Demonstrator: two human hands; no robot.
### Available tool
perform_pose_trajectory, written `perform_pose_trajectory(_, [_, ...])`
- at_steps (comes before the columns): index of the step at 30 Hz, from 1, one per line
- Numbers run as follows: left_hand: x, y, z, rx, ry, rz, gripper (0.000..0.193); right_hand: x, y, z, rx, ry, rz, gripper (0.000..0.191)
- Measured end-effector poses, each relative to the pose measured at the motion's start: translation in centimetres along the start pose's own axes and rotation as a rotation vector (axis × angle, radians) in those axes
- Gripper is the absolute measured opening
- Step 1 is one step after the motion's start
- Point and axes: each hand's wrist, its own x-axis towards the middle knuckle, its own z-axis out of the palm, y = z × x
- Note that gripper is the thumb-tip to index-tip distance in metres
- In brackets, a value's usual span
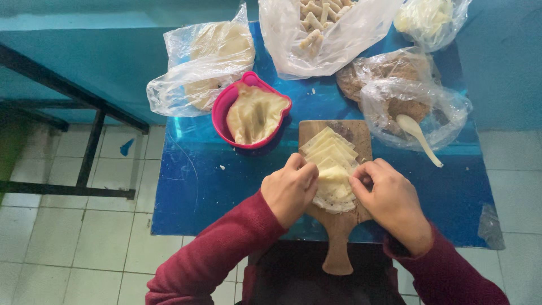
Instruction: The person places square dough wrappers on a small wooden board, spoons brown filling from a plastic bag onto a wrapper, then folds and pinches the wrapper closed into a dumpling and sets it into a pink bowl with other finished dumplings. They repeat this cycle, occasionally stacking wrappers and pressing finished dumplings.
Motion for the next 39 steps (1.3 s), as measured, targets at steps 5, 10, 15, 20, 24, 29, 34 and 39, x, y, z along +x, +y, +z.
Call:
perform_pose_trajectory(5, [-0.3, 0.0, -0.4, -0.020, 0.037, -0.010, 0.010, 0.1, 0.2, 0.0, 0.019, 0.010, -0.012, 0.014])
perform_pose_trajectory(10, [-0.5, -0.2, -0.8, -0.009, 0.005, -0.069, 0.012, 0.3, 0.2, -0.3, 0.005, -0.008, 0.019, 0.013])
perform_pose_trajectory(15, [-0.6, -0.3, -0.6, 0.030, -0.009, -0.096, 0.014, 0.0, -0.2, -0.9, 0.005, 0.029, -0.036, 0.016])
perform_pose_trajectory(20, [-0.6, -0.2, -0.6, 0.045, -0.029, -0.119, 0.014, -0.7, -1.1, -0.4, 0.029, 0.018, -0.091, 0.013])
perform_pose_trajectory(24, [-1.3, 0.1, -0.9, -0.120, 0.133, -0.068, 0.033, -0.6, -1.2, -0.2, -0.052, -0.027, -0.080, 0.020])
perform_pose_trajectory(29, [-2.8, 1.4, -0.4, -0.893, 0.024, -0.191, 0.049, -1.3, -0.8, -0.4, 0.275, -0.012, -0.248, 0.034])
perform_pose_trajectory(34, [-3.2, 2.7, 1.3, -0.991, 0.044, -0.120, 0.063, -1.8, -0.3, 0.7, 0.685, -0.296, 0.016, 0.045])
perform_pose_trajectory(39, [-3.6, 3.3, 1.6, -0.869, 0.093, -0.146, 0.076, -2.3, 1.3, 1.4, 0.908, -0.285, 0.142, 0.027])
